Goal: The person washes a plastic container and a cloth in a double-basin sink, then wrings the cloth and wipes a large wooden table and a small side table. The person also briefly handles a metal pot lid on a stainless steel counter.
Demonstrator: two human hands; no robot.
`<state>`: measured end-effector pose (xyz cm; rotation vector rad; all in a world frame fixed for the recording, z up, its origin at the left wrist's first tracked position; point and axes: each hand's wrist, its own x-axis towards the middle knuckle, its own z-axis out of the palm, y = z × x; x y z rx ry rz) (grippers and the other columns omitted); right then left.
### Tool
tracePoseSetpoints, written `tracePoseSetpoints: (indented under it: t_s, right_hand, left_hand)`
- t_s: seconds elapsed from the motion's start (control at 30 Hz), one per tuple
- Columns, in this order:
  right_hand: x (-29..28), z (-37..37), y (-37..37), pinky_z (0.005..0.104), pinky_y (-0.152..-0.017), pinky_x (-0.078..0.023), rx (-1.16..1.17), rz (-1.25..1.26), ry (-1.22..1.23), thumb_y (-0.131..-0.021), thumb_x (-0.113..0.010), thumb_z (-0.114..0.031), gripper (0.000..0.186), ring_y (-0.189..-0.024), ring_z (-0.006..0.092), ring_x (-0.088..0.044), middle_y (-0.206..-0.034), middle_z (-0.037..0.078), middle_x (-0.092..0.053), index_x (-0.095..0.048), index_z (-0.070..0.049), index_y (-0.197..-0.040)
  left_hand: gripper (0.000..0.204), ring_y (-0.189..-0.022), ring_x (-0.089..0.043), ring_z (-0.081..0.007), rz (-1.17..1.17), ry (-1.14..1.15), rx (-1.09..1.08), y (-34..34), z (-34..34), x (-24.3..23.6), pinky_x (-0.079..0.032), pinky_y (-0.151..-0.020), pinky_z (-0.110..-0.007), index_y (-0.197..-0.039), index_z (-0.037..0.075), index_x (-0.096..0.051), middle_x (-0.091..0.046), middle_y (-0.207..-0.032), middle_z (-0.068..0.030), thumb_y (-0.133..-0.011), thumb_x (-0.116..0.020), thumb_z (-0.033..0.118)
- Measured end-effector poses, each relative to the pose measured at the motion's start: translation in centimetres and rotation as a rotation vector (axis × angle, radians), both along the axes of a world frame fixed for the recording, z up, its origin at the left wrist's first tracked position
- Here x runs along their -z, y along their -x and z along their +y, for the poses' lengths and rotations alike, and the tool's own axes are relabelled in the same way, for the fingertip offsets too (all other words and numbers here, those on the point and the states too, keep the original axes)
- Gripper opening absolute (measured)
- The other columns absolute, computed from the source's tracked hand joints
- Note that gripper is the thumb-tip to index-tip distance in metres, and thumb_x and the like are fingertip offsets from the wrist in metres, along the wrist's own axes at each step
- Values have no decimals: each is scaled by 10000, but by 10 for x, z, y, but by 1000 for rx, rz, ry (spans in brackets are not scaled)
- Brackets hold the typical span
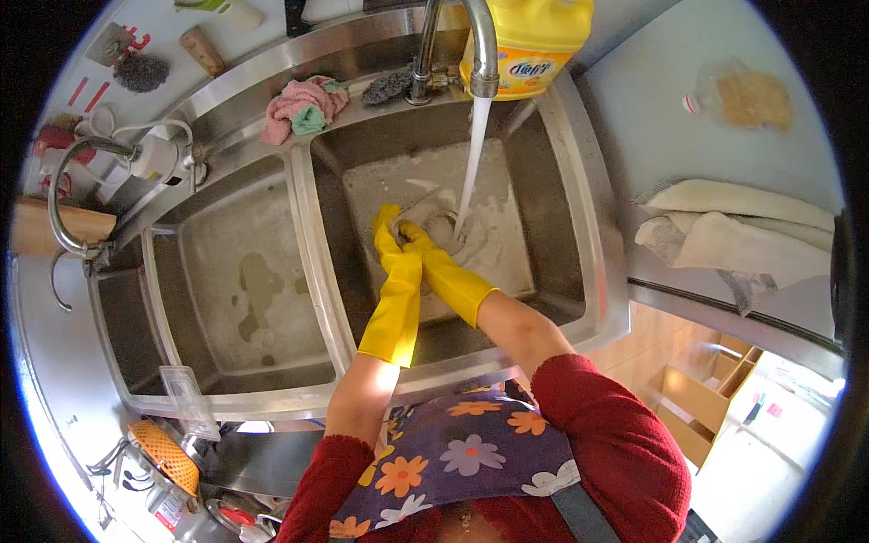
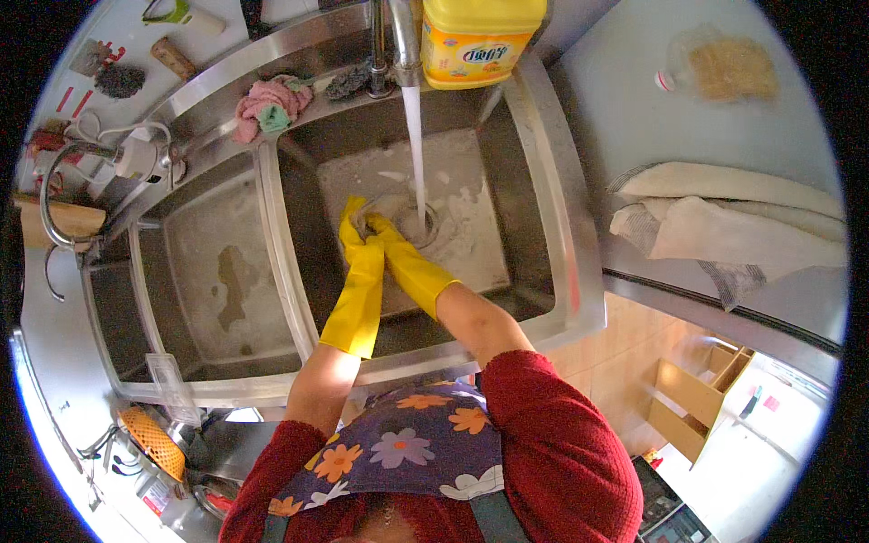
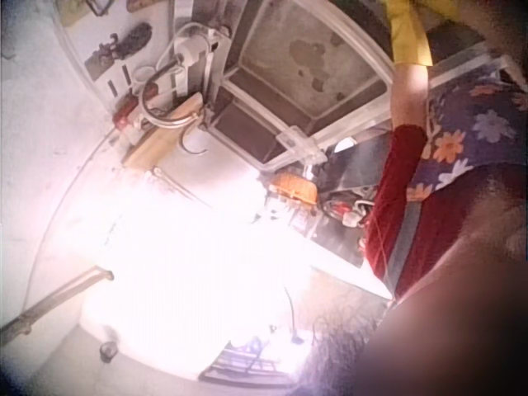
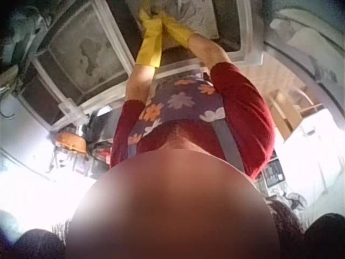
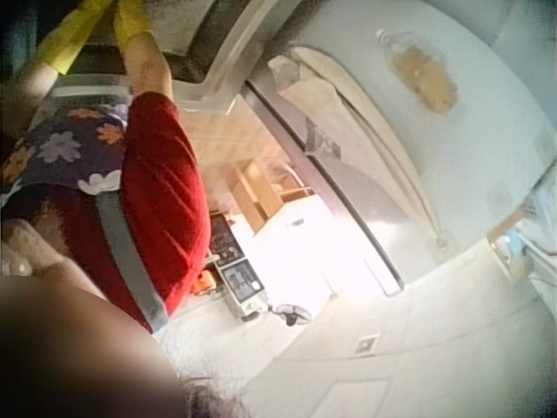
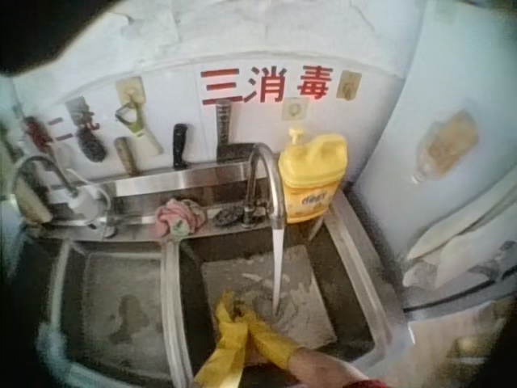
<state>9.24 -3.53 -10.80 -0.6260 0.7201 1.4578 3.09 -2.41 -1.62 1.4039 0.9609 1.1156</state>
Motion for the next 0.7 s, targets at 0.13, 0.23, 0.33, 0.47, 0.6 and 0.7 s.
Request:
tracePoseSetpoints:
  t_s: [0.13, 0.23, 0.33, 0.47, 0.6, 0.7]
  right_hand:
    - [26, -19, -18, 445, -807, -556, -813, -898, 45, -965, -618, -253, 273, -913, 325, -682, -1040, 157, -724, -717, -57, -1128]
    - [-4, -28, -53, 459, -802, -568, -1526, -1561, 150, -909, -671, -230, 246, -975, 372, -704, -1054, 185, -741, -749, -59, -1067]
    - [-69, -25, -88, 469, -816, -583, -1859, -1743, 289, -854, -701, -203, 232, -1029, 403, -708, -1052, 193, -746, -767, -62, -1026]
    - [-127, -24, -118, 469, -834, -585, -1680, -2049, 151, -867, -661, -206, 235, -1002, 391, -714, -1015, 180, -755, -780, -73, -1019]
    - [-97, -31, -108, 449, -881, -567, -1877, -2428, 232, -943, -595, -274, 283, -1039, 379, -703, -1137, 169, -740, -765, -109, -1097]
    - [-45, -40, -70, 459, -900, -549, -1910, -2597, 451, -959, -603, -306, 357, -1074, 392, -684, -1259, 183, -688, -690, -135, -1260]
  left_hand:
    - [574, -1293, -545, -341, -10, -2, 63, 4, 8, 10, -433, -1108, -393, -1418, 0, -525, -546, -1431, -188, -846, -572, -2]
    - [548, -1295, -546, -324, 98, -143, 55, 7, 16, 13, -433, -1106, -394, -1399, 8, -550, -566, -1404, -184, -851, -577, 3]
    - [620, -1347, -510, -333, -27, 246, 161, 9, 23, 11, -366, -1165, -416, -1405, 17, -556, -572, -1406, -182, -795, -541, -90]
    - [762, -1445, -422, -343, 273, -112, 177, 5, 18, -2, -267, -1236, -413, -1423, 40, -552, -550, -1460, -167, -706, -480, -206]
    - [756, -1482, -358, -399, 282, -157, 198, -1, 1, -29, -250, -1243, -443, -1403, 69, -577, -534, -1479, -175, -706, -449, -195]
    - [761, -1500, -325, -411, 234, -168, 200, -1, -2, -43, -212, -1257, -464, -1420, 71, -564, -527, -1498, -153, -707, -449, -169]
